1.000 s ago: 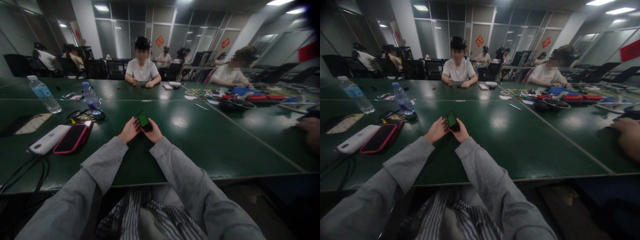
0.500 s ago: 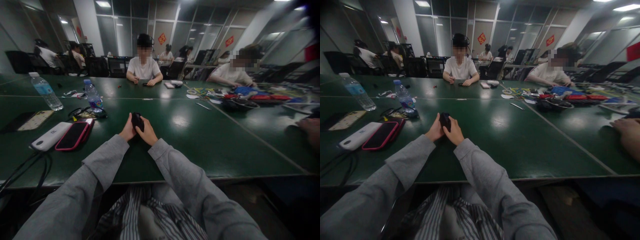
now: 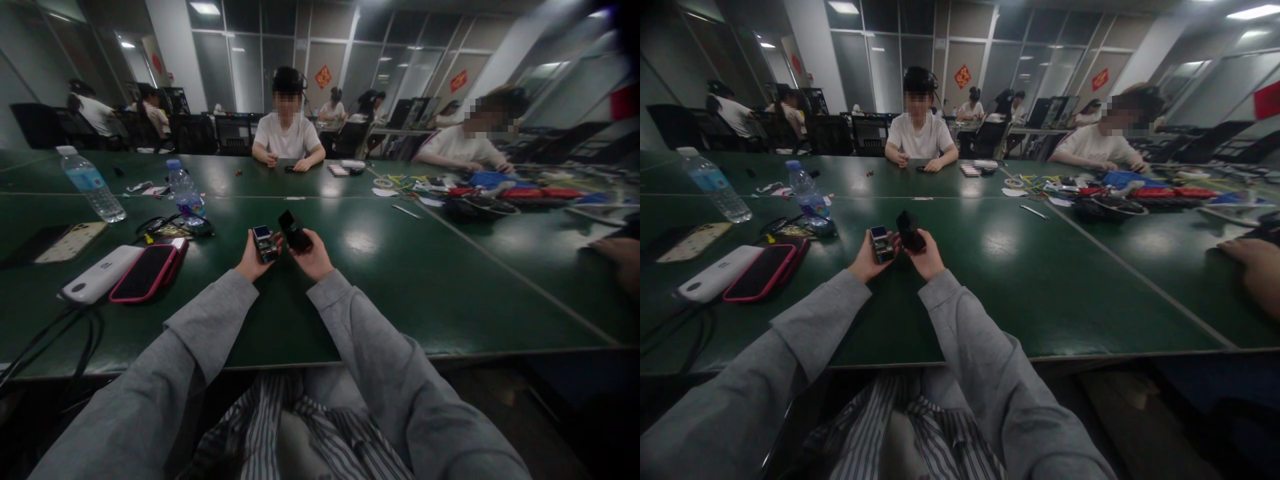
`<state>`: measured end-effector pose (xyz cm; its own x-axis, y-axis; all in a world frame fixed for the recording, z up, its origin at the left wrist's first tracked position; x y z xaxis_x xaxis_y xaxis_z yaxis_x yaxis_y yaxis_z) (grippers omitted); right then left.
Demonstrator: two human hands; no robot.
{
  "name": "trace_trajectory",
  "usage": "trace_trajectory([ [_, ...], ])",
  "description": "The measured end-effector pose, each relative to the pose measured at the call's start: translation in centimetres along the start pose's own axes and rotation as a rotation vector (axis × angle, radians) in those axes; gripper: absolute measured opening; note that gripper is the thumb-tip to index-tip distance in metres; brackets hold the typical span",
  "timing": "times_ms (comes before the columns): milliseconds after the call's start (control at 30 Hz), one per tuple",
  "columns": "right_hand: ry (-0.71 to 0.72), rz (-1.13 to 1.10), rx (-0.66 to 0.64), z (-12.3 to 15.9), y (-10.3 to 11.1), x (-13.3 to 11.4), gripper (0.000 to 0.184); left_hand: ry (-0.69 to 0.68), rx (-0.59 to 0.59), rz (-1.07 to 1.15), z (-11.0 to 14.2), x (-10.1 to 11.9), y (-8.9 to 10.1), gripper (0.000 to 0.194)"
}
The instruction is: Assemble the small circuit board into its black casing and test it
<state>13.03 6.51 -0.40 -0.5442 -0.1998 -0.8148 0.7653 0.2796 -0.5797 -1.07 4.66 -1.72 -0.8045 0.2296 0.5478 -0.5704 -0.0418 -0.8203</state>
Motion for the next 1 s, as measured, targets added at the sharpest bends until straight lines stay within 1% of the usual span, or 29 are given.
trace_trajectory([
  [33,-0.073,-0.122,0.001,-0.1,0.3,0.3,0.025,0.001,-0.014,0.008,-0.1,0.0,0.0,0.059],
  [67,-0.11,-0.21,0.022,-0.1,0.7,0.5,0.027,0.001,-0.027,0.01,-0.2,-0.1,0.0,0.059],
  [100,-0.127,-0.268,0.04,-0.1,1.0,0.5,0.029,-0.002,-0.039,0.009,-0.2,-0.1,0.0,0.058],
  [167,-0.122,-0.314,0.077,0.0,1.5,0.3,0.033,-0.01,-0.059,0.002,-0.2,-0.1,0.0,0.056],
  [300,-0.103,-0.328,0.095,0.1,1.7,0.1,0.034,-0.017,-0.062,-0.01,0.0,-0.1,-0.3,0.054],
  [533,-0.128,-0.368,0.131,0.4,1.2,0.3,0.029,-0.006,-0.069,-0.031,0.1,-0.2,-0.5,0.055],
  [700,-0.133,-0.32,0.14,0.6,0.7,0.8,0.025,0.007,-0.084,-0.023,-0.2,-0.4,-0.2,0.056],
  [867,-0.077,-0.26,0.123,0.5,0.1,1.0,0.014,0.007,-0.069,-0.007,-0.3,-0.5,-0.1,0.056],
  [1000,-0.073,-0.216,0.139,0.4,0.2,1.3,0.012,0.017,-0.067,-0.015,-0.1,-0.5,-0.3,0.056],
])
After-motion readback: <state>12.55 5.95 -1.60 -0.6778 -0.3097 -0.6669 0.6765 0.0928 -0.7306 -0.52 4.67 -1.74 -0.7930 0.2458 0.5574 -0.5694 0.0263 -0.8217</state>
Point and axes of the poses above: each hand's wrist, its own z-axis away from the middle knuckle, its own y-axis out of the back of the hand, x = y × z, the point moved 6 cm from there along -z, towards the middle knuckle, and after that the axes turned 10 degrees about -x, right-handed, at the moved point
